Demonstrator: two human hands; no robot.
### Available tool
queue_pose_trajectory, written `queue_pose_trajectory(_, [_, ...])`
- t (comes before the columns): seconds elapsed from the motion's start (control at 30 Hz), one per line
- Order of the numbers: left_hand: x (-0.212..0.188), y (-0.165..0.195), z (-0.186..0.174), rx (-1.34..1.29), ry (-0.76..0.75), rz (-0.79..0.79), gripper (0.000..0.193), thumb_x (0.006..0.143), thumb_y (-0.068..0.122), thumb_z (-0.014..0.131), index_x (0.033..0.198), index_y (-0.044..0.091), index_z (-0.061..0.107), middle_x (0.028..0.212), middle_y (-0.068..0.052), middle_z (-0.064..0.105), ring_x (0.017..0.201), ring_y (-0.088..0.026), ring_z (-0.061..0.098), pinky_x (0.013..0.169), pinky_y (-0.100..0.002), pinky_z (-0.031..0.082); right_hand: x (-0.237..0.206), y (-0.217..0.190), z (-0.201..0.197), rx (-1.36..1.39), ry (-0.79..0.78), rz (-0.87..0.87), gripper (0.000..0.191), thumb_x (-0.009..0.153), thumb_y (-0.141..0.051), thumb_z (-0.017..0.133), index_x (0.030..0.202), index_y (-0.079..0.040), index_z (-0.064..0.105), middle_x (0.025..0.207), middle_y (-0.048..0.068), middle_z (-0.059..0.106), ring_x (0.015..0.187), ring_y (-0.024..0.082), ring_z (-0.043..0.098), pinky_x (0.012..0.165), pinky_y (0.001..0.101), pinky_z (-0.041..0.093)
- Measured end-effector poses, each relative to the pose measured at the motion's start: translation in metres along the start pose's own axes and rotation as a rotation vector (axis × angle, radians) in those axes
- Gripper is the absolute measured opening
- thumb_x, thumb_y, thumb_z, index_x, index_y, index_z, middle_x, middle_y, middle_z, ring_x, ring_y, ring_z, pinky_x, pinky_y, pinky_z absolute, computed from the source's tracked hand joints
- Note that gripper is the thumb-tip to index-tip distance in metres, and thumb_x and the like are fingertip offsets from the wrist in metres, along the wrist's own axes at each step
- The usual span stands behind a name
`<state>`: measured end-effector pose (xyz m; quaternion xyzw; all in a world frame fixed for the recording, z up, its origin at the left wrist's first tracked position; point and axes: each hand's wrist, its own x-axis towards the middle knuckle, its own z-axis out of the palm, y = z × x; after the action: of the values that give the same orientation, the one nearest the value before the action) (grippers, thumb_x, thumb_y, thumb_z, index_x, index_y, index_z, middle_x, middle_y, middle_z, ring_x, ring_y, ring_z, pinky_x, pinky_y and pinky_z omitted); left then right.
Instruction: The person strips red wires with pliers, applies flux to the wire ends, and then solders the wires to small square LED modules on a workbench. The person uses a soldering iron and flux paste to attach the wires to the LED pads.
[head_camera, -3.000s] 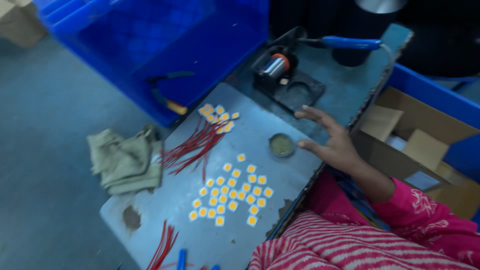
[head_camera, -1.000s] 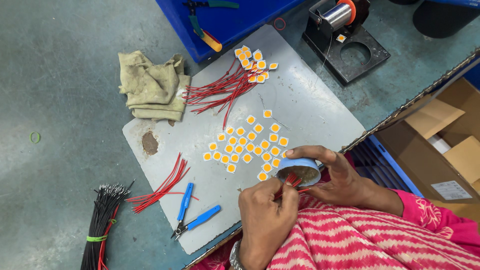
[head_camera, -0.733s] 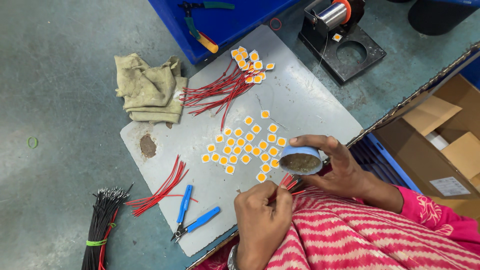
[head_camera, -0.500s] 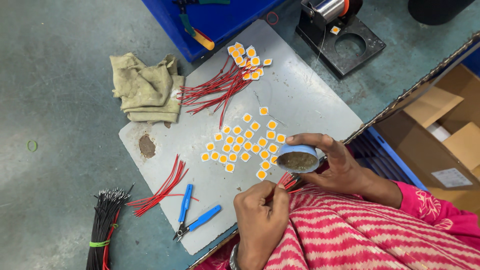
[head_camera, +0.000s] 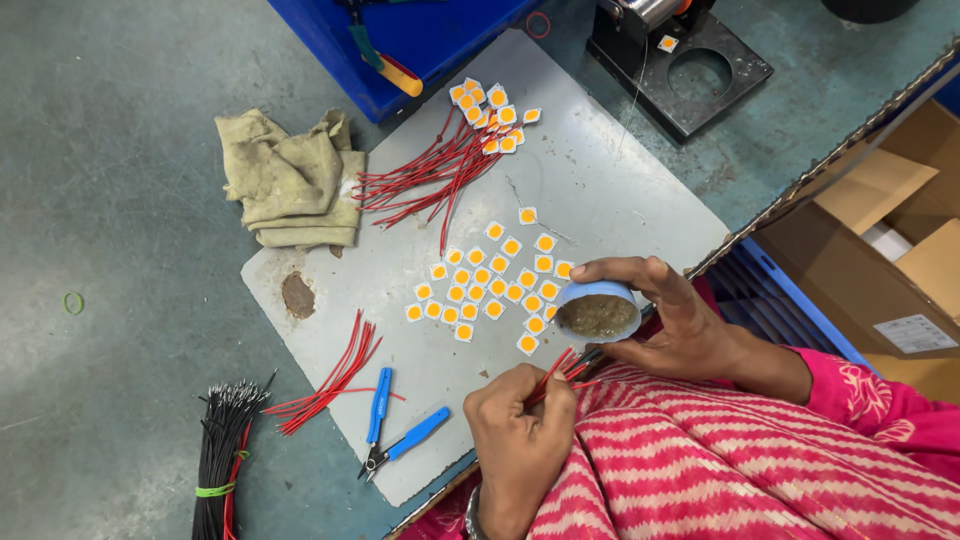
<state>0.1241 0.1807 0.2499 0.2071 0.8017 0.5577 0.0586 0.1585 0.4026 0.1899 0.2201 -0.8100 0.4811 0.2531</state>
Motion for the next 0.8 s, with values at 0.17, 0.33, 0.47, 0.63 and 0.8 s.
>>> queue_pose_trajectory(0.17, [-0.002, -0.001, 0.001, 0.012, 0.019, 0.023, 0.020, 0.079, 0.005, 0.070, 0.063, -0.002, 0.060, 0.049, -0.010, 0.054, 0.039, -0.015, 0.050, 0.041, -0.033, 0.038, -0.003, 0.000, 0.001, 0.022, -0.016, -0.009, 0.130, 0.082, 0.007, 0.080, 0.164, -0.040, -0.009, 0.143, 0.021, 0.052, 0.131, 0.032, 0.061, 0.103, 0.0419, 0.059])
queue_pose_trajectory(0.33, [-0.003, -0.005, 0.002, 0.059, 0.012, 0.069, 0.020, 0.079, 0.004, 0.069, 0.063, -0.002, 0.058, 0.052, -0.012, 0.055, 0.040, -0.020, 0.054, 0.042, -0.035, 0.041, -0.003, -0.002, 0.000, 0.031, -0.012, -0.008, 0.129, 0.083, 0.007, 0.080, 0.164, -0.041, -0.008, 0.144, 0.021, 0.052, 0.130, 0.031, 0.063, 0.102, 0.0406, 0.061])
queue_pose_trajectory(0.47, [-0.003, -0.008, 0.003, 0.104, 0.018, 0.178, 0.018, 0.079, 0.005, 0.070, 0.067, 0.001, 0.058, 0.057, -0.012, 0.058, 0.046, -0.025, 0.059, 0.045, -0.036, 0.045, -0.001, -0.002, 0.000, 0.045, -0.012, -0.011, 0.128, 0.083, 0.008, 0.080, 0.165, -0.040, -0.007, 0.143, 0.021, 0.052, 0.131, 0.031, 0.063, 0.102, 0.0407, 0.061])
queue_pose_trajectory(0.63, [-0.003, -0.010, 0.002, 0.333, 0.030, 0.340, 0.023, 0.077, 0.011, 0.075, 0.065, 0.006, 0.057, 0.057, -0.009, 0.057, 0.048, -0.028, 0.058, 0.045, -0.040, 0.042, 0.000, -0.004, 0.002, 0.043, -0.006, -0.031, 0.128, 0.083, 0.006, 0.081, 0.165, -0.040, -0.006, 0.142, 0.020, 0.053, 0.128, 0.030, 0.065, 0.098, 0.0383, 0.063])
queue_pose_trajectory(0.8, [-0.003, -0.013, 0.001, 0.470, 0.018, 0.435, 0.024, 0.077, 0.013, 0.077, 0.065, 0.008, 0.056, 0.057, -0.007, 0.055, 0.046, -0.026, 0.054, 0.043, -0.039, 0.040, 0.000, -0.006, 0.003, 0.040, -0.011, -0.002, 0.126, 0.083, 0.005, 0.082, 0.164, -0.040, -0.003, 0.141, 0.018, 0.056, 0.125, 0.027, 0.068, 0.096, 0.0382, 0.060])
